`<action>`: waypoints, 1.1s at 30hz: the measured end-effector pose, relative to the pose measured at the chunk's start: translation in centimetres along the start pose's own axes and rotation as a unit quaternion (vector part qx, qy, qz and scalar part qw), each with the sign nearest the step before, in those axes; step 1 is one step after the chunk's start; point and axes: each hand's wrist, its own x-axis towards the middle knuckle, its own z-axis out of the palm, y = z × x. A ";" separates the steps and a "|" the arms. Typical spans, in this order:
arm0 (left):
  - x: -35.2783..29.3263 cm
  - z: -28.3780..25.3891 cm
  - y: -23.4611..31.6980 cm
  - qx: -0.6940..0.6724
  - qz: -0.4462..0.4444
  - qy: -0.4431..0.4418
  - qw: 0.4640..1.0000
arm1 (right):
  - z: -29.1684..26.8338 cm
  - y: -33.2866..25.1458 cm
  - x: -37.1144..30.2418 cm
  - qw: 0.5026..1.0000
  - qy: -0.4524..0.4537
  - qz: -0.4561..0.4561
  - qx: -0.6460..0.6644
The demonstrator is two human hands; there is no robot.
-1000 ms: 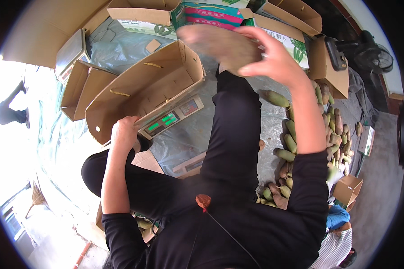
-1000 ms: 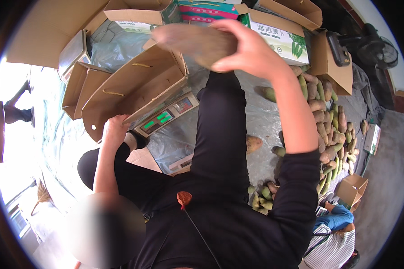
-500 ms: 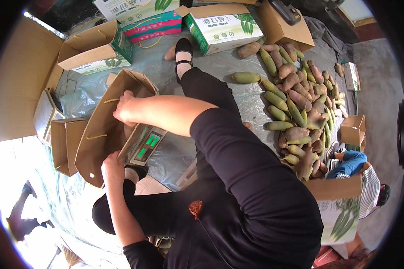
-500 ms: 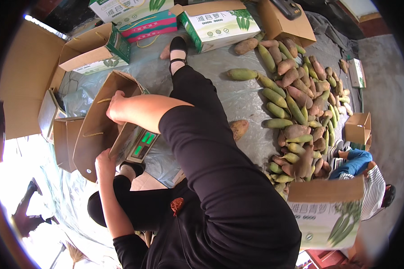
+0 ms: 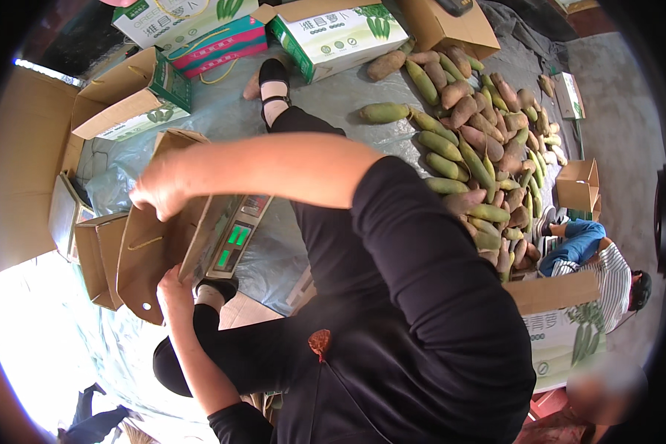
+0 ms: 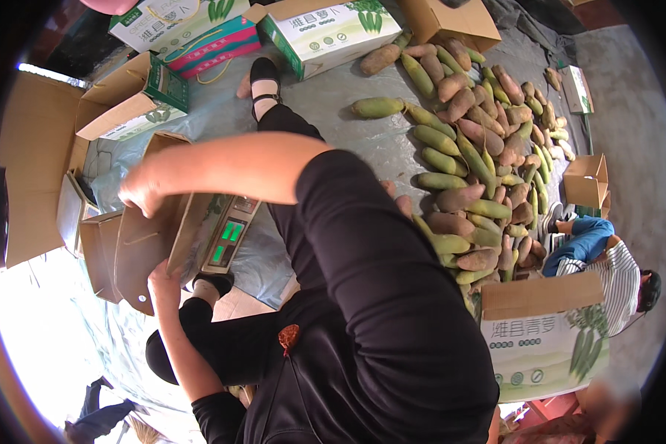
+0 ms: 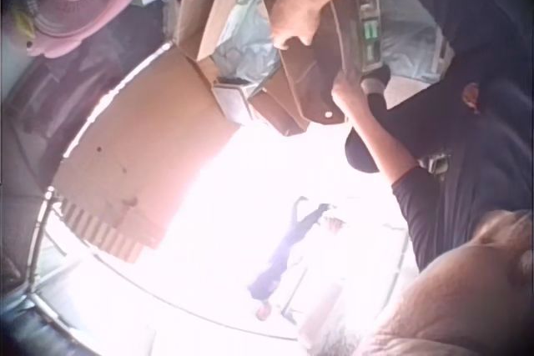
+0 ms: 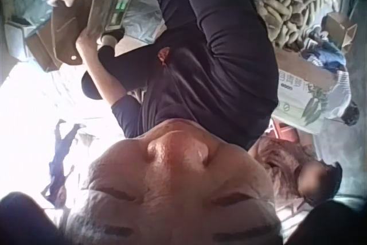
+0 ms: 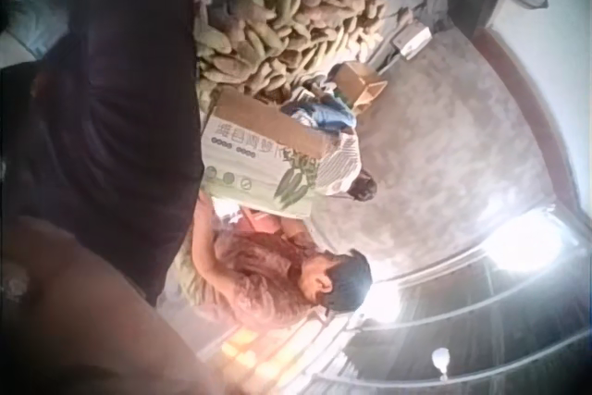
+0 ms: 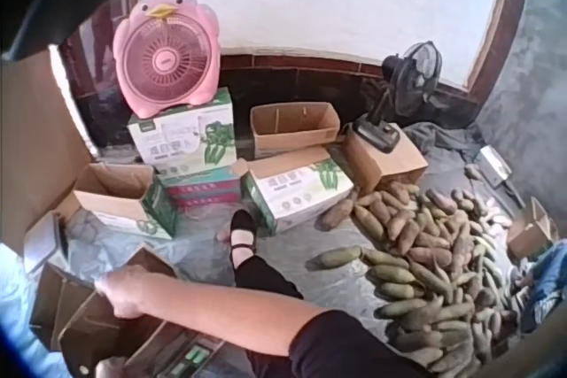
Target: Sorting, weighing, and packaging root vegetables into paper bags on an industrial floor.
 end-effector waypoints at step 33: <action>0.2 0.7 0.1 -0.055 -0.023 0.000 0.998 | 28.8 19.7 -47.6 0.506 0.153 0.842 0.108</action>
